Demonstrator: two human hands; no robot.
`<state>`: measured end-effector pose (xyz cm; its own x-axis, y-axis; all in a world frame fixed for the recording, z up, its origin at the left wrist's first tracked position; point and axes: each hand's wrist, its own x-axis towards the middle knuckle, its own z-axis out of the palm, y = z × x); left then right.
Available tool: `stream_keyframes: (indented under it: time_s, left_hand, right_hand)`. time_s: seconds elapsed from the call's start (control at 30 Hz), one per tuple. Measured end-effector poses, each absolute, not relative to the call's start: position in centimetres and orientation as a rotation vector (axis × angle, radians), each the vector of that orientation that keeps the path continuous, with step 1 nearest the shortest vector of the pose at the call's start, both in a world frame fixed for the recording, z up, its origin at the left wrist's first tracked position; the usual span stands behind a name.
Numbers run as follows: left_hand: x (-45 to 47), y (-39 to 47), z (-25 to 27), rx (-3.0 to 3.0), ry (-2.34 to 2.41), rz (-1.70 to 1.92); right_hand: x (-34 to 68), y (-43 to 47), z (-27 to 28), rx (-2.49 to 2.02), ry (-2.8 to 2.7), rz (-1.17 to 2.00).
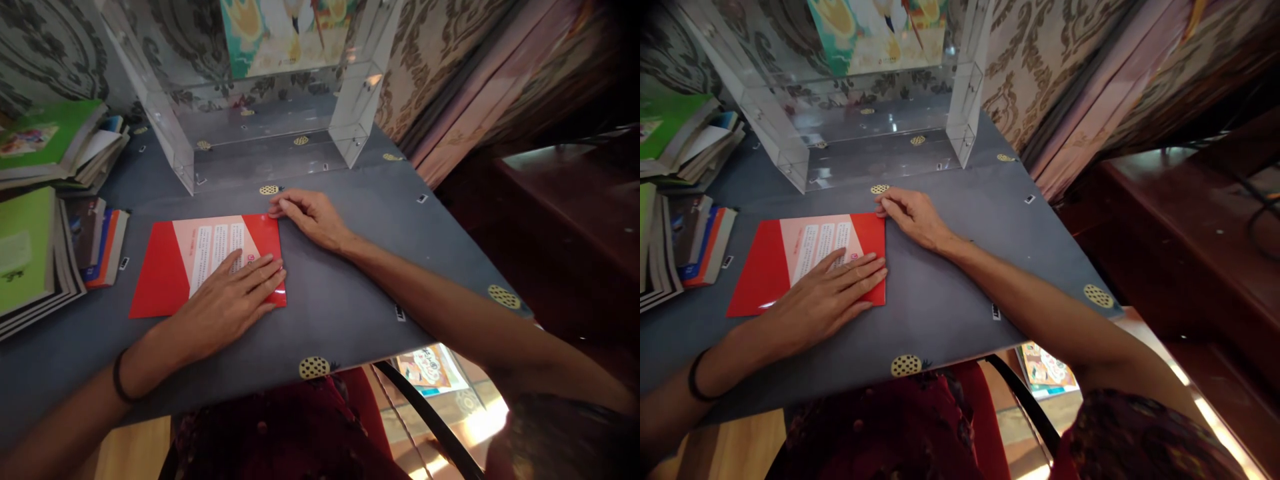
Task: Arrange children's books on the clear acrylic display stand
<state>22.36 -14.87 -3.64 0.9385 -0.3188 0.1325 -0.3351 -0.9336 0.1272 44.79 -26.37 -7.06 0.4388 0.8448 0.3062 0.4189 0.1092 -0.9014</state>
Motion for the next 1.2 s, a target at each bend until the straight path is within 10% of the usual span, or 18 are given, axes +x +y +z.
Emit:
stream_keyframes:
  time_s: [1.2]
  left_hand:
    - [12.5, -14.7, -4.3, 3.104, -0.18, 0.546]
  right_hand:
    - [37.1, -27.1, -5.0, -1.542, -2.023, 0.103]
